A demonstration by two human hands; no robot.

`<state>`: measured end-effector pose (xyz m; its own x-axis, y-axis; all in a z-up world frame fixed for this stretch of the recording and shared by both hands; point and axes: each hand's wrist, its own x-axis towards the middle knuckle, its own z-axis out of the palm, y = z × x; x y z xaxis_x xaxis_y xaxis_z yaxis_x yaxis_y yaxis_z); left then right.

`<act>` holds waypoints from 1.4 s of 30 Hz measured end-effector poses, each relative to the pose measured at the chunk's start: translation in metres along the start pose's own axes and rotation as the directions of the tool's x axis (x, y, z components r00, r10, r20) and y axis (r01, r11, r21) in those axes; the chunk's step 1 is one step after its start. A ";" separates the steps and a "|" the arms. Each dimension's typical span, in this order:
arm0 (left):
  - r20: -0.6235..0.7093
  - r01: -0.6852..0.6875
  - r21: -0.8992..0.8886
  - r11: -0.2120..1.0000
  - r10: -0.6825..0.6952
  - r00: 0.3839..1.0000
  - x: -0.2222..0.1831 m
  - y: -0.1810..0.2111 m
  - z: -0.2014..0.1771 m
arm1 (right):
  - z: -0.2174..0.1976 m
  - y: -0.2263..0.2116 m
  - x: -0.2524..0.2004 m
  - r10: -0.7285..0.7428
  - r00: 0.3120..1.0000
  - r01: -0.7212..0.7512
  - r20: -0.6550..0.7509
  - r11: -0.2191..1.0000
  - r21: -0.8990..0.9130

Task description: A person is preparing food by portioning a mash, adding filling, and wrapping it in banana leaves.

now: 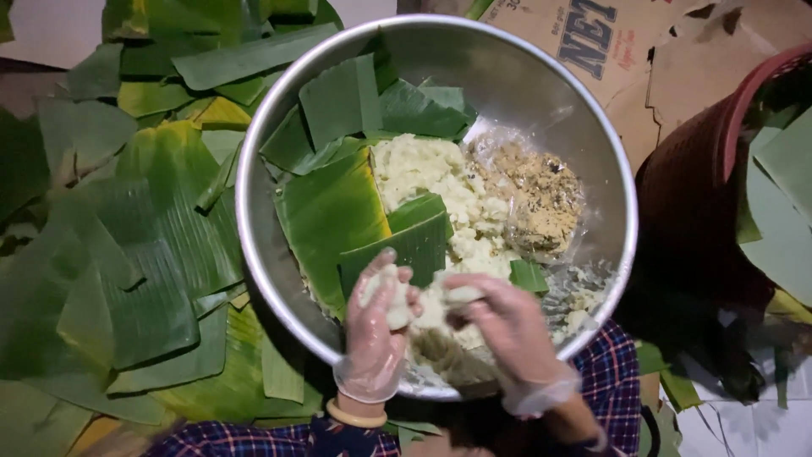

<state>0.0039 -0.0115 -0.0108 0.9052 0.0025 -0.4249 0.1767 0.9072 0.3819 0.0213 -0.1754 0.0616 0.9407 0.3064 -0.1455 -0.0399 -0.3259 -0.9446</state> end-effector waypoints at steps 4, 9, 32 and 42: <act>-0.079 -0.013 -0.004 1.000 0.012 0.997 -0.009 0.007 0.005 | -0.018 0.005 -0.004 -0.071 0.993 0.066 -0.094 0.996 -0.053; 0.273 0.179 0.071 0.981 -0.192 0.943 -0.013 0.009 0.019 | 0.041 -0.001 0.009 -0.215 0.956 0.271 0.201 0.906 -0.323; -0.052 0.145 0.172 0.974 -0.138 0.989 -0.016 0.020 0.034 | 0.062 0.018 0.021 -0.201 0.977 0.214 0.078 0.946 -0.244; 0.519 -0.189 0.526 0.829 -0.136 0.844 -0.004 -0.025 -0.026 | 0.062 -0.035 0.019 0.048 0.988 -0.029 -0.149 0.992 0.127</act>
<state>-0.0146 -0.0229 -0.0400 0.9405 -0.3394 0.0152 0.1781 0.5308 0.8285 0.0197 -0.1024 0.0733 0.9773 0.1541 -0.1451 -0.1095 -0.2188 -0.9696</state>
